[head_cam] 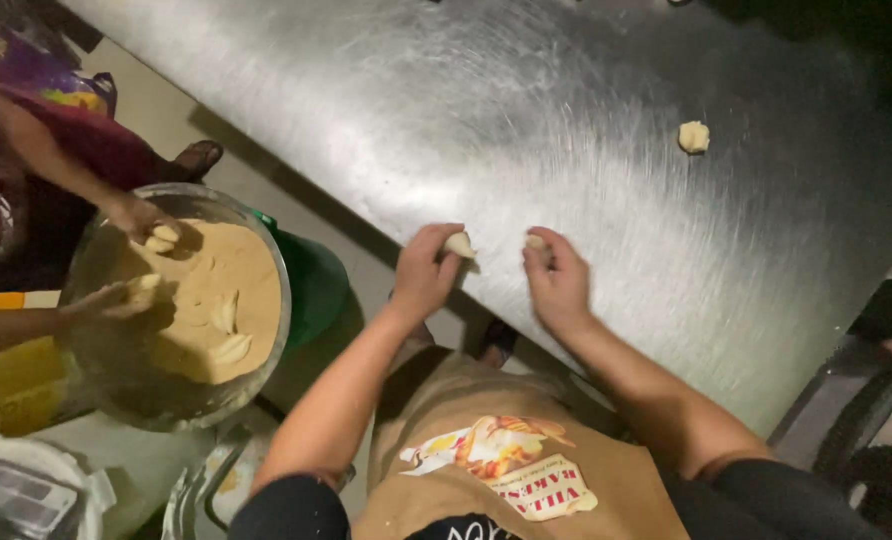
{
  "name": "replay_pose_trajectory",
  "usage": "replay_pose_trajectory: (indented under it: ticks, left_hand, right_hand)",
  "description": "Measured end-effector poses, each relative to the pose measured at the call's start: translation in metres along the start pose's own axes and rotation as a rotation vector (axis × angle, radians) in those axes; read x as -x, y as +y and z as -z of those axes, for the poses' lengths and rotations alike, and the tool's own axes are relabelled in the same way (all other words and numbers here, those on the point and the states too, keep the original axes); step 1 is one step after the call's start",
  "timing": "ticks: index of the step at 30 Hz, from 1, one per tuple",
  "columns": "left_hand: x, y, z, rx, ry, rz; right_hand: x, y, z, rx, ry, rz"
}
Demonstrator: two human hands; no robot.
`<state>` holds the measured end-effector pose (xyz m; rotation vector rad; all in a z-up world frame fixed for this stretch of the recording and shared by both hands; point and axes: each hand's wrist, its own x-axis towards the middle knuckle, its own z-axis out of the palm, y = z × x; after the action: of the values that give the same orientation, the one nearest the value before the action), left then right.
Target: Shaping small dough portions into bread rolls on a stainless steel production table.
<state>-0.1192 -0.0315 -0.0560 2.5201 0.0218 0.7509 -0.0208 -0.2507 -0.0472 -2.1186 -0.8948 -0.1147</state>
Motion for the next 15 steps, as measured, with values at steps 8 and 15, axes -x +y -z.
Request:
replay_pose_trajectory:
  ticks: [8,15]
  left_hand:
    - [0.083,-0.076,0.183,0.253,0.405,0.898]
    - [-0.113,-0.193,0.182,-0.230,0.176,0.654]
  right_hand:
    - [-0.200,-0.147,-0.044,-0.328,-0.328,-0.233]
    - [-0.398,0.003,-0.168,0.300,-0.102,-0.484]
